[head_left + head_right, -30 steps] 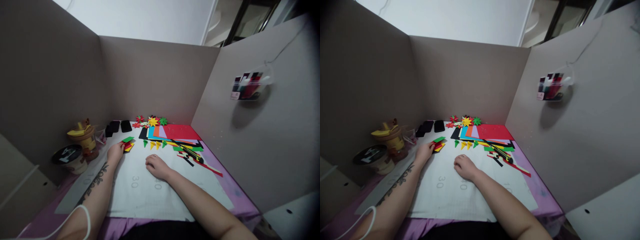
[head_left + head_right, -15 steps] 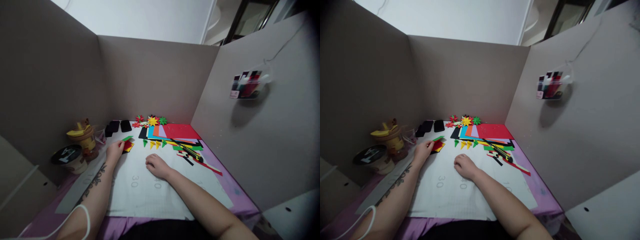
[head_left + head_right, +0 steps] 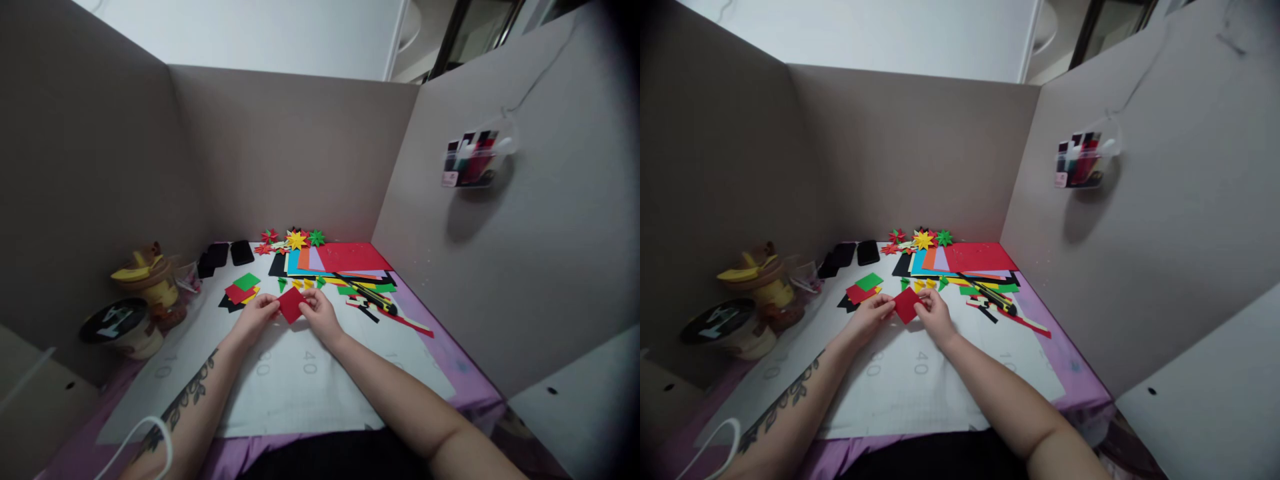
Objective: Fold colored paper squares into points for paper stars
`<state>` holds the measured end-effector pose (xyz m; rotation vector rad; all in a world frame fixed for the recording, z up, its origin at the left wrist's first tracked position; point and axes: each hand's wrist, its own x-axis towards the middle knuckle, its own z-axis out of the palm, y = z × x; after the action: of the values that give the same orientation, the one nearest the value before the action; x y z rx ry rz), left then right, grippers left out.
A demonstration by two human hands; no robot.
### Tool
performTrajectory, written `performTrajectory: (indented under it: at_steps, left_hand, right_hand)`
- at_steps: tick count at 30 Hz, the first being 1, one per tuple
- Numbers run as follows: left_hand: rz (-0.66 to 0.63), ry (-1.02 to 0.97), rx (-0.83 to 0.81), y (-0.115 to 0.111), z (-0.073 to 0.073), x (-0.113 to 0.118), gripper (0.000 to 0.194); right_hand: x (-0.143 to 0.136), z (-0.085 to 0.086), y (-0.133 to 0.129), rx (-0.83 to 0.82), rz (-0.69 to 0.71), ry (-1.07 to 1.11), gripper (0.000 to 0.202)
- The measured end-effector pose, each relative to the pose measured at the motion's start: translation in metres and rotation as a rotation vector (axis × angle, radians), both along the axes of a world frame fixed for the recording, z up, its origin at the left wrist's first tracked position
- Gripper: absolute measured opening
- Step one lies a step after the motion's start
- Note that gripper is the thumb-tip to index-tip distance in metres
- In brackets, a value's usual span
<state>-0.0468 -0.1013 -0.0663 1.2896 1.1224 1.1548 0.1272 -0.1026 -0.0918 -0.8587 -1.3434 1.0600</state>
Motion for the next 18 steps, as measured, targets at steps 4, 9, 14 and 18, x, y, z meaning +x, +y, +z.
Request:
performTrajectory:
  at_steps: [4, 9, 14, 18]
  left_hand:
    - [-0.076, 0.012, -0.012, -0.0057, 0.0035, 0.0004, 0.031]
    - [-0.141, 0.04, -0.003, -0.0081, 0.0038, 0.0011, 0.03]
    - [-0.067, 0.047, 0.017, -0.005, 0.0017, 0.0006, 0.027]
    - [0.031, 0.036, 0.019, -0.0027, 0.0045, -0.003, 0.03]
  right_hand:
    - [0.0034, 0.002, -0.0039, 0.031, -0.021, -0.082, 0.013]
    - [0.0046, 0.0019, -0.0087, 0.075, 0.008, -0.202, 0.014]
    - [0.0057, 0.0021, -0.0099, 0.147, -0.085, -0.234, 0.024]
    - [0.0098, 0.004, -0.0096, 0.264, -0.128, -0.264, 0.025]
